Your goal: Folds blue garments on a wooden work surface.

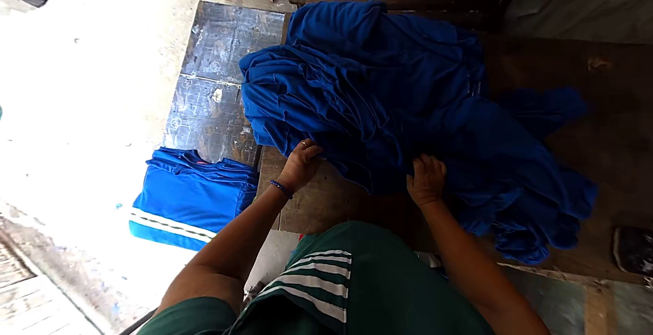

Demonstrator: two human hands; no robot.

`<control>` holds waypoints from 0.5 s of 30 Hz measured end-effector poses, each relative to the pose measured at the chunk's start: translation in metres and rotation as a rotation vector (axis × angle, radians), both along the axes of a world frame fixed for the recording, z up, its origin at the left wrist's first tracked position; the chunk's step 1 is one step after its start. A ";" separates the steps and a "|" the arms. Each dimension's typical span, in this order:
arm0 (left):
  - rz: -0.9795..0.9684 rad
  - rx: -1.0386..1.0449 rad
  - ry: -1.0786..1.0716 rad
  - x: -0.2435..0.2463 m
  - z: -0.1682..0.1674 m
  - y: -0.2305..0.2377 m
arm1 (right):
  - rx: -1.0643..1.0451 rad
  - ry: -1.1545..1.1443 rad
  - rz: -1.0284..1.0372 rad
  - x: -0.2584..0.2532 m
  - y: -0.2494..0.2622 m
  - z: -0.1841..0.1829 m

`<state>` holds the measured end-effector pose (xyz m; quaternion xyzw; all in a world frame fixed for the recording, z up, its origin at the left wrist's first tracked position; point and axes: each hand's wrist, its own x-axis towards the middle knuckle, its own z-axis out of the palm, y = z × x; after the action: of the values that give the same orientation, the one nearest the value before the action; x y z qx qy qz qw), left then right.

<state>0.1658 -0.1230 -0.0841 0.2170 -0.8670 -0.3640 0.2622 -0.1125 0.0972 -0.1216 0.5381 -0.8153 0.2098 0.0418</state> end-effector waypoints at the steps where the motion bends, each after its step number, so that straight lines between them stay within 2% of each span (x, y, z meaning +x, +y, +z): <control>1: -0.024 -0.012 -0.023 0.002 0.000 0.001 | -0.043 -0.061 -0.045 0.000 -0.001 0.003; 4: -0.141 -0.032 -0.283 0.013 -0.002 0.006 | -0.119 -0.322 -0.271 -0.009 -0.009 0.031; 6: -0.222 0.046 -0.548 0.020 -0.007 0.008 | -0.188 -0.445 -0.378 -0.019 -0.017 0.046; 7: -0.242 0.079 -0.598 0.022 -0.010 0.008 | -0.192 -0.514 -0.392 -0.025 -0.021 0.050; 9: -0.228 0.142 -0.557 0.023 -0.009 0.004 | -0.211 -0.622 -0.378 -0.040 -0.027 0.051; 11: -0.081 0.130 -0.356 0.019 -0.003 0.001 | -0.238 -0.705 -0.350 -0.053 -0.031 0.051; 13: 0.147 -0.029 -0.246 0.006 0.009 -0.010 | -0.291 -0.772 -0.334 -0.062 -0.036 0.050; 15: 0.270 -0.257 -0.197 -0.011 0.018 -0.031 | -0.305 -0.821 -0.353 -0.064 -0.038 0.049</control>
<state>0.1550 -0.1544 -0.0658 0.3305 -0.8908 -0.1889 0.2481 -0.1765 0.0594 -0.0723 0.2516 -0.8033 0.5121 -0.1705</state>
